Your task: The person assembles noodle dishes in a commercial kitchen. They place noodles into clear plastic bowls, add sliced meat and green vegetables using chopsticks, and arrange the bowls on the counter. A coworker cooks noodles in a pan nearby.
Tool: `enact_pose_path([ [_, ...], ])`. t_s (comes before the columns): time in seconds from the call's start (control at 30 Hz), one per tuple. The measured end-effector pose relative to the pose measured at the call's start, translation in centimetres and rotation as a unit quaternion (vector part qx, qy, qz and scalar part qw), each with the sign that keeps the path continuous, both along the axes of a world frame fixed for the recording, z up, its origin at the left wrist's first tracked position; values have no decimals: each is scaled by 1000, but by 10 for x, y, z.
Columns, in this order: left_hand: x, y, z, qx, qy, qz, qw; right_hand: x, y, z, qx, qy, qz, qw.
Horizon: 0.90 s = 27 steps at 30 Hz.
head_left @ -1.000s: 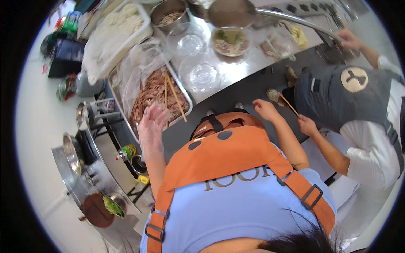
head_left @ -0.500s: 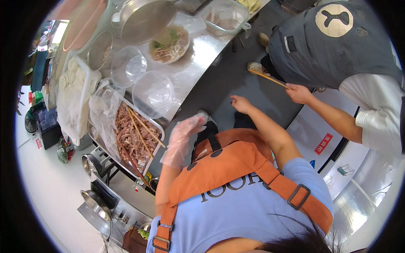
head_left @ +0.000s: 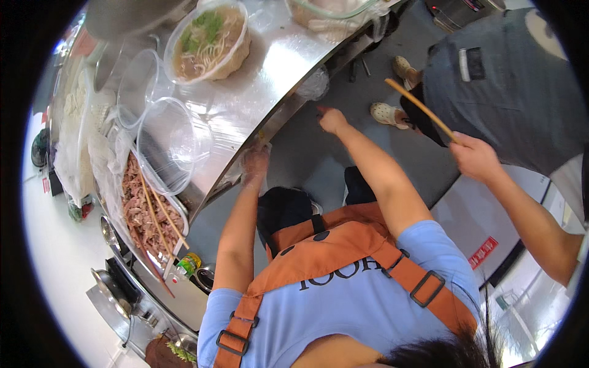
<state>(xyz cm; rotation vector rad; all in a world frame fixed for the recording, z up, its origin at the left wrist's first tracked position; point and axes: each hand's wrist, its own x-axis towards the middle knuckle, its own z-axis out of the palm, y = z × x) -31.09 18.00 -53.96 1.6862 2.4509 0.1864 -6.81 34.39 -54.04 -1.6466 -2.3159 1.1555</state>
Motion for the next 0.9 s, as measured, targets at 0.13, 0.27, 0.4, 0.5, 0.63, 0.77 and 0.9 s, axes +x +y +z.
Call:
enact_pose_path([
  [0.13, -22, 27, -6, 25, -1, -16, 1000, -39, 39, -64, 42, 41, 33, 998],
  [0.27, -42, 41, -33, 107, 90, -71, 988, -80, 65, -116, 93, 103, 75, 987],
  [0.4, -63, 46, -59, 239, 122, -160, 950, -123, 65, -152, 156, 163, 117, 967],
  [0.5, -62, 28, -72, 239, 95, -111, 960, -151, 48, -168, 127, 159, 138, 969],
  [0.63, -54, -13, -73, 198, 81, -22, 977, -174, 18, -182, 99, 145, 185, 967],
  [0.77, -34, -60, -64, 240, 62, -75, 966, -181, 12, -201, 83, 88, 230, 966],
  [0.9, -11, -92, -65, 211, -60, -107, 970, -177, 17, -220, 130, 80, 242, 958],
])
